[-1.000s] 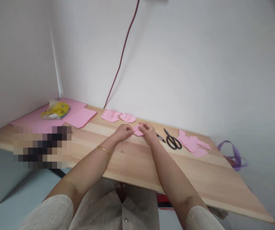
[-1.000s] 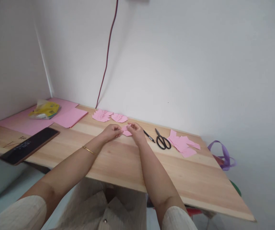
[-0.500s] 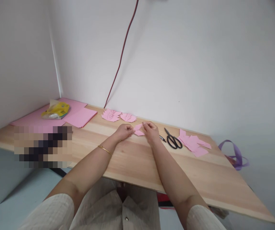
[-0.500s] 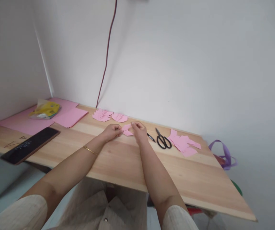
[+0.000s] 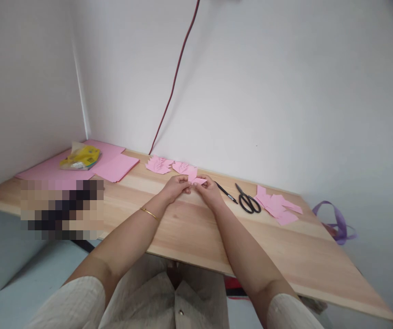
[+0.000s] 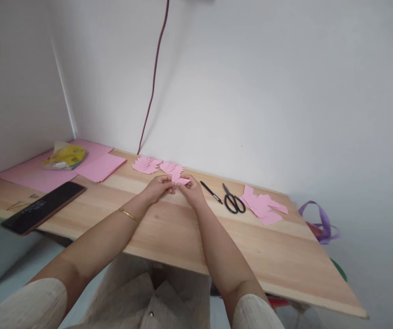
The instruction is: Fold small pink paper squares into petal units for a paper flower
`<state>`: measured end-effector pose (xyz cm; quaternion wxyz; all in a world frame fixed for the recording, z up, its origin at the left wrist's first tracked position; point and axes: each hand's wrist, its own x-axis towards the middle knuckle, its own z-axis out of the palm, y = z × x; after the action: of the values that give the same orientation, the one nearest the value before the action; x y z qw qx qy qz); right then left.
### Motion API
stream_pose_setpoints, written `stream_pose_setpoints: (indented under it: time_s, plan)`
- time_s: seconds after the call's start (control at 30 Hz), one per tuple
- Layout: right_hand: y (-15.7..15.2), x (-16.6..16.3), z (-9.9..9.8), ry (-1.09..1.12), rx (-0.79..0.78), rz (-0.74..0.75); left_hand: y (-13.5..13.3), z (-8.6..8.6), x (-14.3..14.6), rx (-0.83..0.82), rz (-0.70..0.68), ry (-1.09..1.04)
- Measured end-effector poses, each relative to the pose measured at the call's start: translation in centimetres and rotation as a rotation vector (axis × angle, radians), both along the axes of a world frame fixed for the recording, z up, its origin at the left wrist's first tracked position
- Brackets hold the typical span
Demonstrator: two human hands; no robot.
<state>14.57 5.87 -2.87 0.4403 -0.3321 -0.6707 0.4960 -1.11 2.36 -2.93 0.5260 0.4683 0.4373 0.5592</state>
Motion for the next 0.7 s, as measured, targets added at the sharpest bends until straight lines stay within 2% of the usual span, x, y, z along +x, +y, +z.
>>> stream_pose_setpoints:
  time_s: [0.17,0.3,0.43,0.57,0.7]
  plan:
    - [0.22,0.24,0.04,-0.038,0.001,-0.069,-0.06,0.13,0.02,-0.011,-0.008,-0.003]
    - [0.41,0.52,0.30,-0.066,0.066,-0.118,0.06,0.14,-0.05,-0.036,0.025,-0.024]
    - [0.43,0.62,0.70,-0.005,0.099,-0.186,0.16,0.19,-0.23,-0.068,0.069,-0.075]
    - [0.52,0.60,0.63,-0.004,0.131,-0.106,0.10,0.41,-0.41,-0.095,0.063,-0.145]
    - [0.43,0.49,0.48,-0.106,0.299,-0.006,-0.09,0.67,-0.51,-0.117,0.026,-0.182]
